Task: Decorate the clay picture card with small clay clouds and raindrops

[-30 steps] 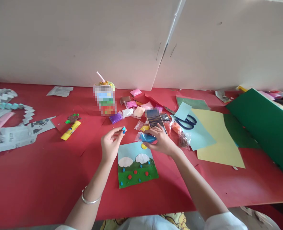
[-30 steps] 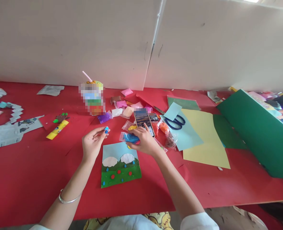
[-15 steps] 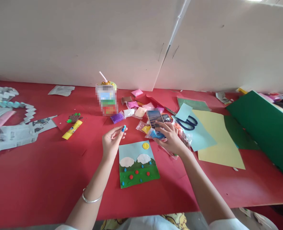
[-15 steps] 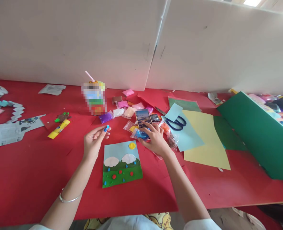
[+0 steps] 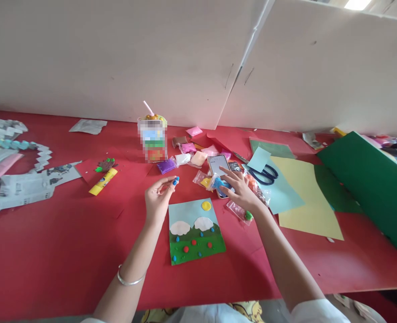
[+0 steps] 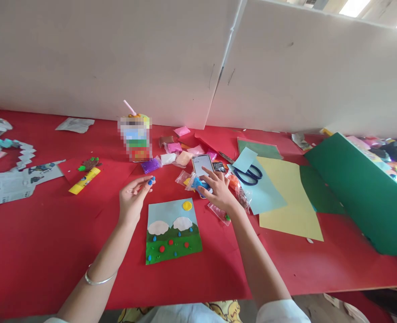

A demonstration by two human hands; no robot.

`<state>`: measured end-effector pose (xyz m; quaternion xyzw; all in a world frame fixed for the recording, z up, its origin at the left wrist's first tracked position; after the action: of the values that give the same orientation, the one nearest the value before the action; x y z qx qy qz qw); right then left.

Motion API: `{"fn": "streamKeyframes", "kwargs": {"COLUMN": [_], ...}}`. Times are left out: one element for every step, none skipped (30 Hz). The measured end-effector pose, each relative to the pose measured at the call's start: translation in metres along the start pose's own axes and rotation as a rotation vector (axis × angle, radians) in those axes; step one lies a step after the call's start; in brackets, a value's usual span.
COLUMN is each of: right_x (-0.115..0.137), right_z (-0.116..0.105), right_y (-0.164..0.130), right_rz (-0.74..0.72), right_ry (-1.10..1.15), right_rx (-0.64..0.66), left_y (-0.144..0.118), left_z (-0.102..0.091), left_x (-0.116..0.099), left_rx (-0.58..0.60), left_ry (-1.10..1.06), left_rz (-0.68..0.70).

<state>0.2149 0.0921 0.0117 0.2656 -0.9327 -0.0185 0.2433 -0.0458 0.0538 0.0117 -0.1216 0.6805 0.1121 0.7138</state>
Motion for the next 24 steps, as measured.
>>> {"fn": "streamKeyframes", "kwargs": {"right_x": [-0.0006,-0.0011,-0.0017,-0.0022,-0.0025,-0.0028,-0.0028,-0.0025,-0.0019,-0.0012,-0.0003,0.0006,0.0015,0.0022,0.0028,0.0032,0.0035,0.0035,0.0033,0.003,0.0026,0.0021,0.0016,0.0009], "right_z": [-0.0001,-0.0002,-0.0002,-0.0002,-0.0002,-0.0003,-0.0005,-0.0007,-0.0011,-0.0015,-0.002,-0.0024,-0.0028,-0.003,-0.0032,-0.0032,-0.0029,-0.0024,-0.0017,-0.0011,-0.0006,-0.0004,-0.0005,-0.0007], "right_y": [0.0006,0.0011,0.0016,0.002,0.0024,0.0028,0.0032,0.0034,0.0037,0.0039,0.0041,0.0043,0.0046,0.0049,0.0053,0.0057,0.006,0.0063,0.0063,0.0061,0.0056,0.0049,0.004,0.0032], "right_rz": [-0.001,-0.002,-0.001,0.002,0.007,0.015,0.023,0.03,0.035,0.038,0.038,0.036,0.032,0.029,0.025,0.021,0.02,0.023,0.027,0.031,0.031,0.028,0.021,0.013], "right_ry": [0.004,0.011,0.017,0.023,0.027,0.03,0.032,0.034,0.037,0.042,0.05,0.059,0.067,0.071,0.069,0.064,0.057,0.052,0.05,0.051,0.053,0.056,0.06,0.064], "right_rx": [0.0,0.001,0.003,0.007,0.011,0.015,0.018,0.022,0.024,0.026,0.027,0.028,0.027,0.025,0.023,0.022,0.024,0.028,0.034,0.039,0.041,0.036,0.028,0.018], "left_y": [0.0003,0.0006,0.0009,0.001,0.0011,0.001,0.0008,0.0005,0.0002,-0.0001,-0.0003,-0.0004,-0.0004,-0.0002,0.0001,0.0005,0.0008,0.0011,0.0013,0.0014,0.0013,0.0012,0.001,0.0008], "left_z": [-0.0001,-0.0002,-0.0002,-0.0003,-0.0003,-0.0002,0.0,0.0003,0.0006,0.0008,0.001,0.001,0.0009,0.0008,0.0006,0.0005,0.0005,0.0005,0.0006,0.0007,0.0009,0.001,0.0012,0.0013], "left_x": [0.0003,0.0007,0.0009,0.0011,0.0012,0.0011,0.0009,0.0006,0.0002,-0.0002,-0.0005,-0.0007,-0.0007,-0.0006,-0.0003,-0.0001,-0.0001,-0.0004,-0.0009,-0.0017,-0.0025,-0.0033,-0.0038,-0.004], "left_rx": [0.001,0.004,0.006,0.007,0.009,0.012,0.016,0.02,0.024,0.029,0.033,0.035,0.035,0.035,0.033,0.03,0.028,0.024,0.02,0.014,0.009,0.004,0.001,-0.002], "left_ry": [0.001,0.0,-0.001,-0.004,-0.006,-0.009,-0.009,-0.008,-0.005,-0.004,-0.005,-0.007,-0.007,-0.007,-0.005,0.0,0.005,0.007,0.009,0.01,0.012,0.013,0.014,0.013], "left_rz": [-0.002,-0.004,-0.006,-0.009,-0.011,-0.014,-0.016,-0.017,-0.016,-0.014,-0.01,-0.005,-0.001,0.002,0.002,0.001,0.001,0.001,0.004,0.009,0.012,0.014,0.012,0.009]}}
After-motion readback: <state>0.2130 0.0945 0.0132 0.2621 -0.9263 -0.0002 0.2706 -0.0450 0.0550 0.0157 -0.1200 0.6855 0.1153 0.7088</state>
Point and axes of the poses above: each hand's wrist, its own y-axis towards the middle knuckle, its own z-axis out of the palm, x = y × z, the point moved 4 cm from there along y, towards the middle knuckle, and after that the axes turned 7 degrees about -z, right-handed, at the moved point
